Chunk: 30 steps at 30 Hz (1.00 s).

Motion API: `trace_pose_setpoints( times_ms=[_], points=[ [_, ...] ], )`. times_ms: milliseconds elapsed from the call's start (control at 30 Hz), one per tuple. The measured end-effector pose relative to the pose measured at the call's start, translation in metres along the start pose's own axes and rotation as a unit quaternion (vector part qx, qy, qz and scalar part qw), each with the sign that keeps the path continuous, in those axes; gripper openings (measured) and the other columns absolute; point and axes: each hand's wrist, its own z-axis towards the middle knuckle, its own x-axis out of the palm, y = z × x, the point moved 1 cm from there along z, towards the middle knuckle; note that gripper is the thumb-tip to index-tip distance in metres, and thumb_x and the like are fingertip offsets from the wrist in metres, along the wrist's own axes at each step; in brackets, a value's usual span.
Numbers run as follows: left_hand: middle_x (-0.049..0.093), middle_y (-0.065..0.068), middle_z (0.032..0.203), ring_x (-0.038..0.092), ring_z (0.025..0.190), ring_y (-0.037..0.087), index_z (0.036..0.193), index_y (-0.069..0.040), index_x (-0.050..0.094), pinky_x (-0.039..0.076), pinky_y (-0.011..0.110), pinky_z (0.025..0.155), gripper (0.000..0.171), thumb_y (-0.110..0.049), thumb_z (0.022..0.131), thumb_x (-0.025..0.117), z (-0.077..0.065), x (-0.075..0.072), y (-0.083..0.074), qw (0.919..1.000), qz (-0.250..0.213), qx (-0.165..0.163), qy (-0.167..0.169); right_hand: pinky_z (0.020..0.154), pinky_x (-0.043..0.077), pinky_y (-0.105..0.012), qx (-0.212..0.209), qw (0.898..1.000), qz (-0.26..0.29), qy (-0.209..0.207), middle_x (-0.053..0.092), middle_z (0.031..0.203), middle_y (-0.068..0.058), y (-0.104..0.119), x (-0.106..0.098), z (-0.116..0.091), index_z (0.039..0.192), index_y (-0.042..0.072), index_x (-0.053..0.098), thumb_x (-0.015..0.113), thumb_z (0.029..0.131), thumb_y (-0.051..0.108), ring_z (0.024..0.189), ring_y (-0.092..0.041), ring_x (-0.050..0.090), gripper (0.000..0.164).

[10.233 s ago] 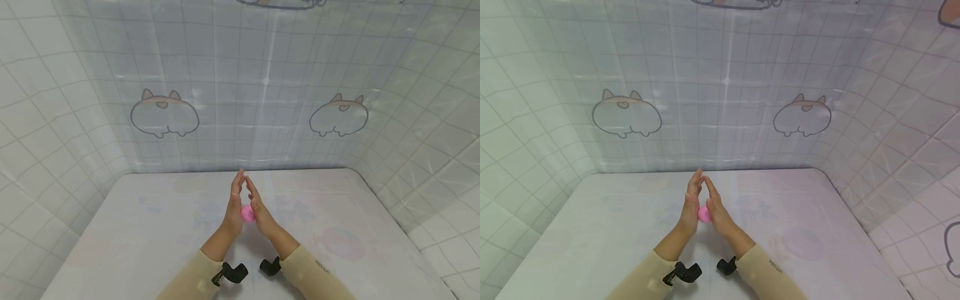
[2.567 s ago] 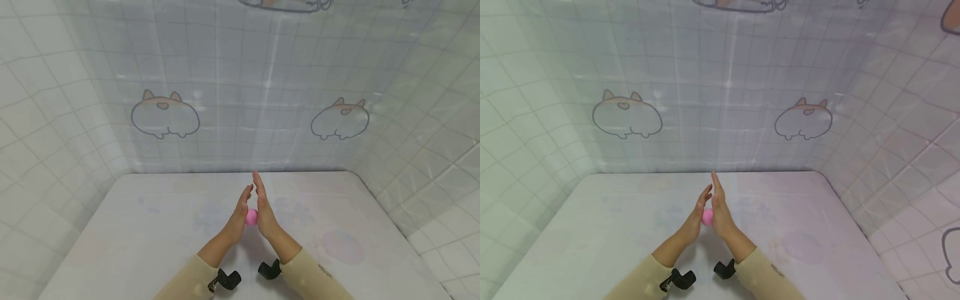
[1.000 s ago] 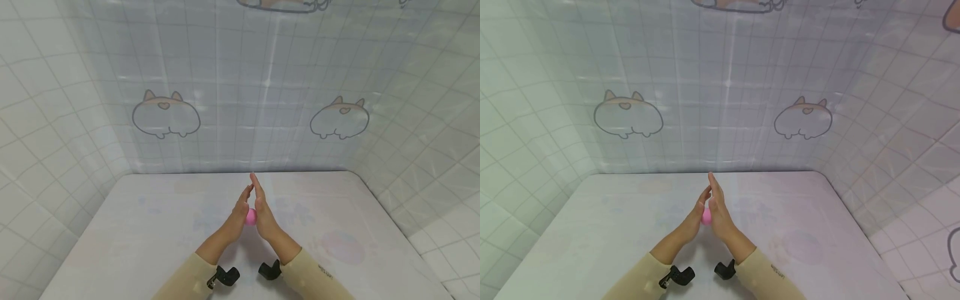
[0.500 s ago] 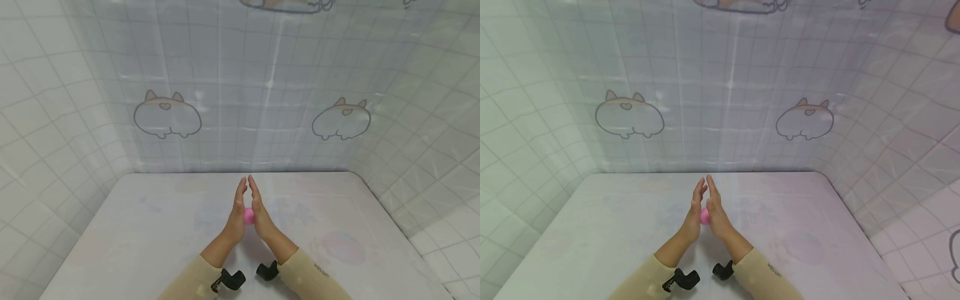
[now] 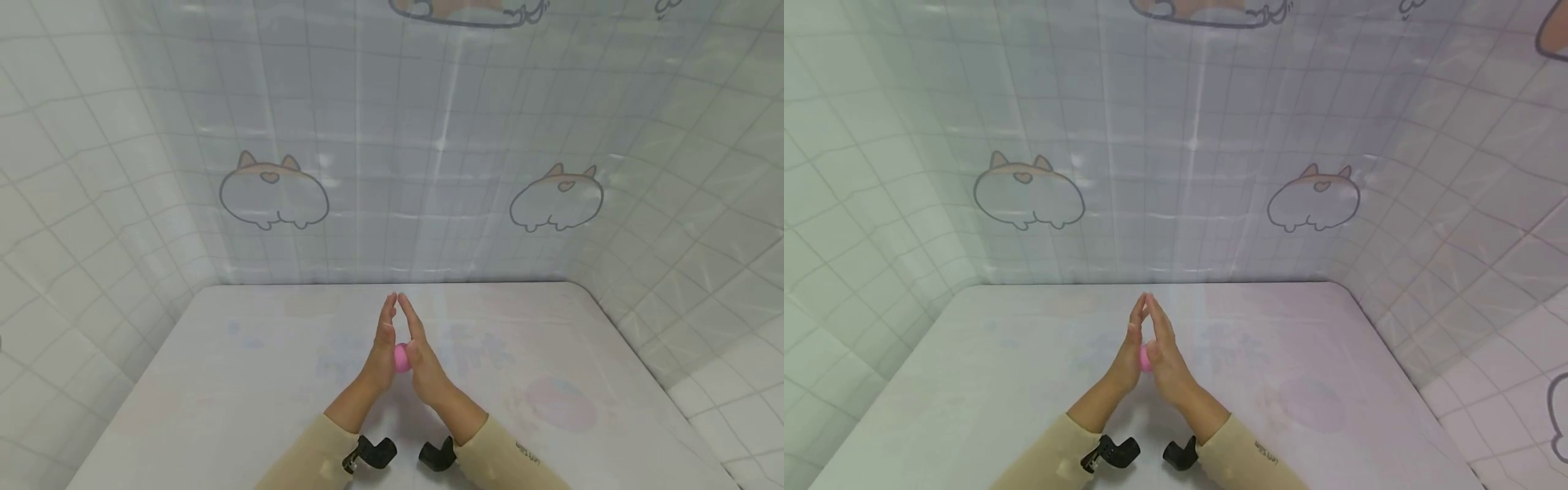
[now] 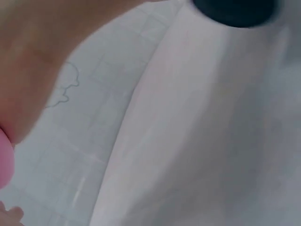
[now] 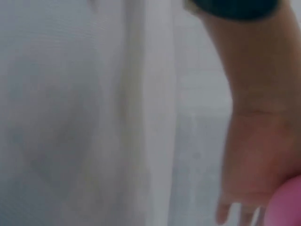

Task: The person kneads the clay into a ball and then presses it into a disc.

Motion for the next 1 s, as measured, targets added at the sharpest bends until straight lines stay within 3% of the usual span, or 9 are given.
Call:
trace_pose_setpoints(
  times_ms=[167,333,433,600,767,900,1000],
  points=[
    [0.006,0.012,0.167,0.013,0.150,0.037,0.162,-0.017,0.006,0.012,0.077,0.107,0.087,-0.074,0.096,0.002,-0.006,0.008,0.001,0.9988,0.026,-0.007,0.041,0.108,0.016,-0.075,0.011,0.997,-0.050,-0.058,0.010,0.167,-0.009,0.001,-0.008,0.006,0.162,0.017,0.007,0.012,0.102,0.067,0.151,-0.031,0.010,0.079],
    [0.010,0.009,0.167,0.014,0.150,0.035,0.162,-0.019,0.006,0.013,0.072,0.111,0.080,-0.068,0.099,0.000,-0.009,0.012,-0.002,0.9967,-0.006,0.012,0.080,0.108,0.019,-0.075,0.055,0.993,-0.066,-0.082,0.010,0.167,-0.001,-0.007,-0.014,0.011,0.162,0.023,0.009,0.014,0.101,0.069,0.151,-0.026,0.009,0.077],
    [0.008,0.009,0.167,0.014,0.150,0.036,0.162,-0.015,0.006,0.010,0.069,0.114,0.079,-0.064,0.101,0.000,-0.009,0.012,-0.003,0.9951,-0.037,0.033,0.086,0.108,0.016,-0.075,0.077,0.992,-0.060,-0.084,0.011,0.167,0.001,-0.013,-0.016,0.012,0.162,0.026,0.011,0.016,0.101,0.069,0.151,-0.027,0.010,0.075],
    [0.003,0.016,0.166,0.005,0.151,0.040,0.160,-0.006,0.003,0.003,0.063,0.117,0.089,-0.070,0.099,0.003,-0.008,0.011,-0.012,0.9865,-0.131,0.057,0.079,0.109,0.012,-0.075,0.109,0.991,-0.046,-0.060,0.011,0.167,-0.001,-0.020,-0.018,0.010,0.162,0.025,0.013,0.017,0.099,0.073,0.151,-0.030,0.009,0.079],
    [0.002,0.017,0.166,0.006,0.151,0.040,0.160,-0.007,0.001,-0.001,0.062,0.116,0.086,-0.069,0.100,0.006,-0.007,0.011,-0.022,0.9759,-0.200,0.062,0.060,0.112,0.011,-0.071,0.109,0.993,-0.036,-0.028,0.009,0.167,-0.003,-0.022,-0.017,0.004,0.162,0.021,0.011,0.018,0.099,0.073,0.152,-0.031,0.006,0.083],
    [0.006,0.012,0.167,0.008,0.151,0.035,0.161,-0.009,0.004,0.000,0.061,0.117,0.081,-0.065,0.102,0.006,-0.008,0.012,-0.028,0.9774,-0.202,0.057,0.028,0.112,0.010,-0.071,0.064,0.997,-0.038,-0.001,0.006,0.168,-0.007,-0.018,-0.014,-0.004,0.162,0.018,0.007,0.017,0.100,0.070,0.152,-0.033,0.004,0.082],
    [0.007,0.009,0.167,0.008,0.151,0.033,0.161,-0.010,0.006,0.002,0.060,0.117,0.079,-0.063,0.102,0.004,-0.009,0.013,-0.029,0.9844,-0.168,0.052,0.007,0.111,0.011,-0.072,0.016,0.998,-0.053,0.006,0.005,0.167,-0.013,-0.016,-0.011,-0.010,0.162,0.013,0.005,0.016,0.102,0.066,0.151,-0.035,0.005,0.081]
  ],
)
